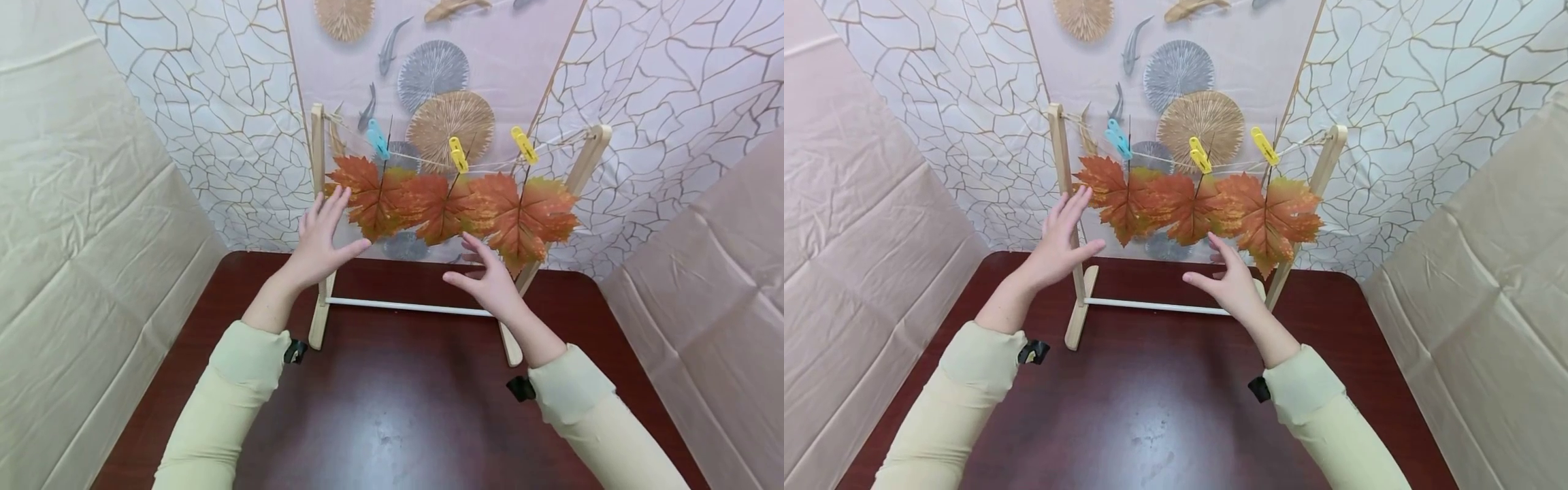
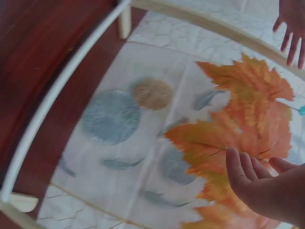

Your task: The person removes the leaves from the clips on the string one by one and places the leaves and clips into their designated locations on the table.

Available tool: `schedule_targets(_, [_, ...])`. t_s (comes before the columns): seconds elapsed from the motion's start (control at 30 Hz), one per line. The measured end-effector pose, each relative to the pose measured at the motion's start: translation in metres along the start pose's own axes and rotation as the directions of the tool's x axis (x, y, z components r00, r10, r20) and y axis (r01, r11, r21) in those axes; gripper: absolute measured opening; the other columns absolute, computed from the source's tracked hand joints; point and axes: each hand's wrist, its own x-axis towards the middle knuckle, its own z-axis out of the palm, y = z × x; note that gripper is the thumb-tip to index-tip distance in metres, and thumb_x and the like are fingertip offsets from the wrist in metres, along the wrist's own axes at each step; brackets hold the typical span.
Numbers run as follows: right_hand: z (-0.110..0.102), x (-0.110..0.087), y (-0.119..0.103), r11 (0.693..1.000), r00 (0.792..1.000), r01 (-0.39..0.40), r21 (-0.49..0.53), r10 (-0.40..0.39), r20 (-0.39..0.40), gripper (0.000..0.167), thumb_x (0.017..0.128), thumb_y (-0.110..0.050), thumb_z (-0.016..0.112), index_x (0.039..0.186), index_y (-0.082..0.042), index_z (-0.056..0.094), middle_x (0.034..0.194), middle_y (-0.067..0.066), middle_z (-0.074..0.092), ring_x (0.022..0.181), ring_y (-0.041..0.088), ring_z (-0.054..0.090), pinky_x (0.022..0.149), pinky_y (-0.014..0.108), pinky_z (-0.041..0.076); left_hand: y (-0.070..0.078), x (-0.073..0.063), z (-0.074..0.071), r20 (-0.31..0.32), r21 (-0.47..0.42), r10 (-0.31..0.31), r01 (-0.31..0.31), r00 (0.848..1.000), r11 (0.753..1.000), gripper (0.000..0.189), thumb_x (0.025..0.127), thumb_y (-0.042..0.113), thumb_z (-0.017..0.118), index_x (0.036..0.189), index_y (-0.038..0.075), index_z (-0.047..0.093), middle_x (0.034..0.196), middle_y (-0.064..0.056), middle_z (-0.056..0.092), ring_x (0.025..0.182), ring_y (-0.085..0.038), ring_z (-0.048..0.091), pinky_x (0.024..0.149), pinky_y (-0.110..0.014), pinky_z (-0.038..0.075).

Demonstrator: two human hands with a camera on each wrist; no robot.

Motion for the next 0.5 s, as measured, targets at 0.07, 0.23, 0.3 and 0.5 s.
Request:
schedule_targets(0.07, [0.001,0.006,-0.009,1.0,1.0,-0.001,0.031,0.001,0.0,0.076,0.087,-0.022,0.067,0.149,-0.016,0.024,0.15,0.012,0.03,0.132,0.031,0.038,0.102,0.051,0.04,0.003,0.004,-0.005,-0.02,-0.029,0.004,-0.004,1.0,1.0,0.109,0.071,0.085,0.041,0.152,0.019,0.011,0.159,-0.001,0.004,0.145,-0.028,-0.009,0.109,-0.063,-0.007])
schedule_targets(0.23, [0.005,0.024,-0.032,0.999,1.0,0.008,0.051,-0.007,-0.008,0.074,0.087,-0.025,0.067,0.148,-0.017,0.026,0.15,0.011,0.032,0.131,0.029,0.04,0.098,0.051,0.043,0.009,0.017,-0.015,-0.068,-0.092,0.026,-0.032,0.997,0.995,0.118,0.062,0.092,0.038,0.151,0.019,0.012,0.159,-0.001,0.008,0.145,-0.027,-0.002,0.11,-0.063,0.0])
schedule_targets(0.3, [0.007,0.03,-0.041,0.998,1.0,0.004,0.055,-0.004,-0.011,0.074,0.087,-0.027,0.067,0.148,-0.018,0.026,0.15,0.009,0.032,0.13,0.027,0.041,0.095,0.05,0.045,0.011,0.023,-0.018,-0.08,-0.119,0.034,-0.043,0.996,0.992,0.113,0.066,0.088,0.043,0.151,0.02,0.013,0.159,-0.001,0.01,0.145,-0.026,0.0,0.112,-0.061,0.004])
schedule_targets(0.5, [0.015,0.047,-0.06,0.996,0.999,0.013,0.088,-0.01,-0.032,0.071,0.087,-0.026,0.066,0.147,-0.021,0.029,0.149,0.006,0.034,0.129,0.024,0.043,0.097,0.046,0.044,0.019,0.039,-0.027,-0.106,-0.202,0.029,-0.05,0.994,0.978,0.087,0.083,0.057,0.055,0.151,0.02,0.016,0.157,0.001,0.015,0.143,-0.02,0.007,0.115,-0.051,0.014])
